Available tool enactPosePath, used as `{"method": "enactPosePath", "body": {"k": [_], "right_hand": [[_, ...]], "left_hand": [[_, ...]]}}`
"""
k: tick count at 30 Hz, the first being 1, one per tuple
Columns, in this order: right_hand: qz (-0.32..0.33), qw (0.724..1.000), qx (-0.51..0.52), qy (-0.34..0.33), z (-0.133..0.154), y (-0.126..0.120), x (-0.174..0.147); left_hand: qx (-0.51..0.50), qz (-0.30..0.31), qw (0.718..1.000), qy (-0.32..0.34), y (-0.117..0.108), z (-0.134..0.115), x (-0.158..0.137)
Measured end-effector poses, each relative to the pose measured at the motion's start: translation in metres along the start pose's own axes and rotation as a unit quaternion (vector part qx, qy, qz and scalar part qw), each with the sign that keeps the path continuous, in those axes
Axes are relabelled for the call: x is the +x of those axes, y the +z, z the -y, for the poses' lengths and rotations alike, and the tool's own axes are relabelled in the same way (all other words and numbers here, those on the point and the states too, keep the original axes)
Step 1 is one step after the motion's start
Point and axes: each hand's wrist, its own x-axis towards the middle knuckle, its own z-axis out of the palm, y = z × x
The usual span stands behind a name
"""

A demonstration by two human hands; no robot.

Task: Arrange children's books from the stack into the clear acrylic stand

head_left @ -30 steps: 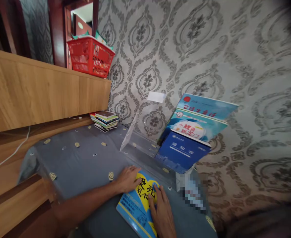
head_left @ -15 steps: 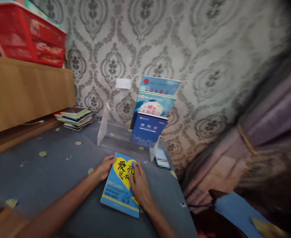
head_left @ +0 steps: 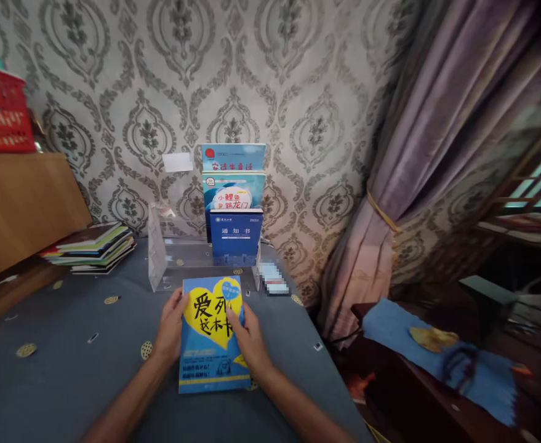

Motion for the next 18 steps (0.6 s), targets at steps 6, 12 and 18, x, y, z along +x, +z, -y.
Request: {"method": "enactPosePath", "body": {"k": [6, 12, 18], "right_hand": [[-0.009, 0.981, -0.157, -0.116, 0.012, -0.006, -0.013], [-0.013, 0.974, -0.197, -0.114, 0.001, -0.020, -0.014], [0.121, 0.955, -0.245, -0.117, 0.039, -0.042, 0.004]], "left_hand": [[0.126, 0.028, 0.973, 0.193, 0.009, -0.015, -0.015], [0.194, 0.094, 0.962, 0.170, -0.004, -0.001, -0.014], [0.279, 0.202, 0.931, 0.118, -0.030, -0.017, 0.003]]}}
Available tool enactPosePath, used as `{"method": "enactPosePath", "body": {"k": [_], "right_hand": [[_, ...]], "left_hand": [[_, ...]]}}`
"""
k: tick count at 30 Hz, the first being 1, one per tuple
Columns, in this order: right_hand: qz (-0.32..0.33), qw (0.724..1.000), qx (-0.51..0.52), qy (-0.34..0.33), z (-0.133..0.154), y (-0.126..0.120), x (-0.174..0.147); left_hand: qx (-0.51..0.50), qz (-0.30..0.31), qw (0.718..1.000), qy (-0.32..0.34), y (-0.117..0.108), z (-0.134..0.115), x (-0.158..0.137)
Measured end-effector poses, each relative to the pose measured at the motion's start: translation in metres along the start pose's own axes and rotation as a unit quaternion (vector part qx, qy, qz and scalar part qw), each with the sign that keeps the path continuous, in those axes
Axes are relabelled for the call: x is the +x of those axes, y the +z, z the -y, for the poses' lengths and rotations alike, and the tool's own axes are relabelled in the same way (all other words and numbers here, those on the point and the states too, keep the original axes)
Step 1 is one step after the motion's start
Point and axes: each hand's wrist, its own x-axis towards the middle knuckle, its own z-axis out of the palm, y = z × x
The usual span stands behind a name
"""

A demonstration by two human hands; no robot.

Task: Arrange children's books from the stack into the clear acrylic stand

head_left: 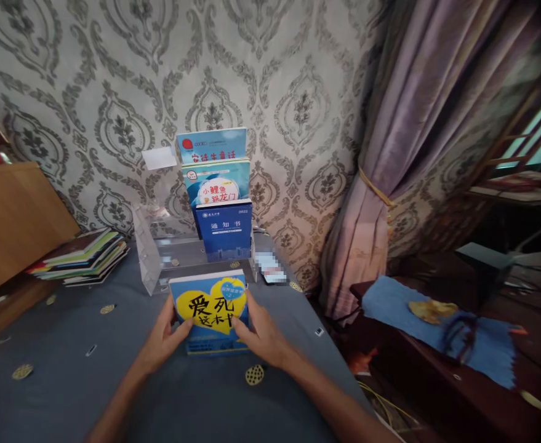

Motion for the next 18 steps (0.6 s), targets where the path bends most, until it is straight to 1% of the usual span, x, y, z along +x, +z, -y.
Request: {"method": "enactPosePath", "body": {"k": [3, 6, 9, 12, 15, 18], "right_hand": [[0.027, 1.000, -0.001, 0.004, 0.004, -0.014, 0.010], [0.036, 0.999, 0.020, 0.001, 0.001, -0.016, 0.017], [0.055, 0.998, 0.020, 0.016, -0.002, -0.016, 0.020], [0.071, 0.997, 0.013, 0.021, -0.003, -0.018, 0.022], [0.068, 0.998, -0.011, 0.005, -0.004, -0.023, 0.027], [0.062, 0.997, -0.043, 0.002, -0.008, -0.028, 0.037]], "left_hand": [[0.028, 0.058, 0.998, -0.013, -0.011, -0.005, 0.005], [0.035, 0.081, 0.996, -0.014, -0.012, -0.009, 0.012], [0.036, 0.089, 0.995, -0.016, -0.011, -0.012, 0.018], [0.062, 0.092, 0.994, -0.014, -0.014, -0.012, 0.023], [0.098, 0.082, 0.992, 0.015, -0.017, -0.011, 0.030], [0.142, 0.066, 0.987, 0.044, -0.015, -0.010, 0.040]]}}
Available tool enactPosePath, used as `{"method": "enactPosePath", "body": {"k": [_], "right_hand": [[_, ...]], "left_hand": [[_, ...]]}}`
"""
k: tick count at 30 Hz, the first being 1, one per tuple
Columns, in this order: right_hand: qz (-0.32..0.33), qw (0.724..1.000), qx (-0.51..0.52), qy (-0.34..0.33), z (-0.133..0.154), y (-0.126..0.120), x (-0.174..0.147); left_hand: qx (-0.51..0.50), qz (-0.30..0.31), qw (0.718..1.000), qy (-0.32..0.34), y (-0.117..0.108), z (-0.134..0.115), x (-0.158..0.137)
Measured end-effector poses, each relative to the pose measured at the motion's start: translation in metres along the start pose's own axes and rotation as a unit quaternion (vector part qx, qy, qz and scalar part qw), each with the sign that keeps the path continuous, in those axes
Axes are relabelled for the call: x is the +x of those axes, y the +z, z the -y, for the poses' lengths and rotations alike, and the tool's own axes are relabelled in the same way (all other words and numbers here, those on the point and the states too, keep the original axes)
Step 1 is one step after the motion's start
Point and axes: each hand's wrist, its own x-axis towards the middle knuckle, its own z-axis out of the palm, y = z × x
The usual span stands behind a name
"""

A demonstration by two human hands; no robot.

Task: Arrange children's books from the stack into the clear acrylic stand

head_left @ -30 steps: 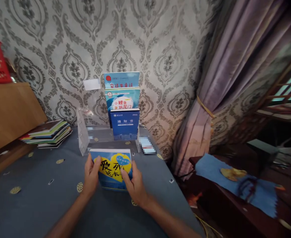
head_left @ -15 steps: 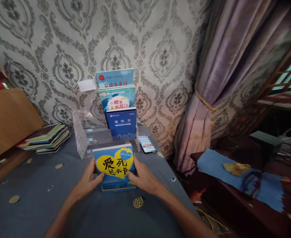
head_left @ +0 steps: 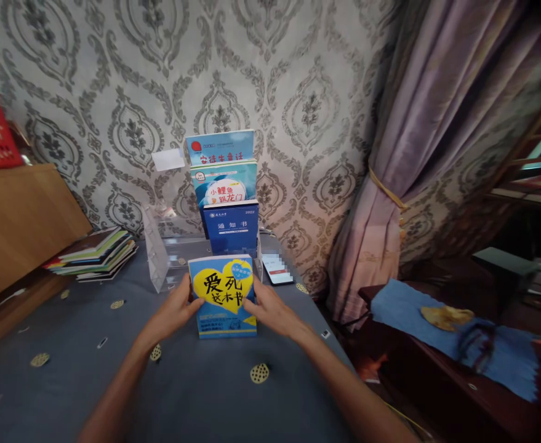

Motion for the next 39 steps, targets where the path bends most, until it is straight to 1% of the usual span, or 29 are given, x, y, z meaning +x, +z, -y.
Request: {"method": "enactPosePath", "body": {"k": [6, 11, 15, 19, 22, 26, 29, 32, 35, 39], "right_hand": [[-0.010, 0.998, -0.062, 0.006, -0.019, -0.011, 0.030], [-0.059, 0.995, -0.081, -0.009, -0.031, -0.016, 0.049], [-0.107, 0.989, -0.100, -0.017, -0.034, -0.023, 0.058], [-0.126, 0.987, -0.089, -0.040, -0.028, -0.036, 0.063], [-0.152, 0.983, -0.083, -0.064, -0.016, -0.048, 0.068], [-0.199, 0.971, -0.069, -0.110, 0.003, -0.065, 0.077], [-0.232, 0.961, -0.041, -0.144, 0.012, -0.073, 0.082], [-0.242, 0.957, -0.012, -0.158, 0.011, -0.074, 0.086], [-0.243, 0.958, 0.009, -0.151, 0.000, -0.071, 0.089], [-0.234, 0.962, 0.021, -0.141, -0.012, -0.067, 0.094]], "left_hand": [[0.117, -0.017, 0.993, 0.000, 0.011, -0.003, 0.031], [0.178, -0.065, 0.982, 0.024, 0.021, -0.009, 0.051], [0.192, -0.115, 0.974, 0.042, 0.025, -0.018, 0.060], [0.208, -0.130, 0.967, 0.062, 0.024, -0.030, 0.066], [0.200, -0.154, 0.961, 0.110, 0.022, -0.038, 0.074], [0.195, -0.211, 0.941, 0.179, 0.018, -0.049, 0.088], [0.197, -0.232, 0.929, 0.211, 0.015, -0.056, 0.098], [0.204, -0.235, 0.924, 0.220, 0.016, -0.059, 0.104], [0.214, -0.232, 0.923, 0.220, 0.018, -0.057, 0.108], [0.224, -0.235, 0.925, 0.198, 0.023, -0.052, 0.110]]}}
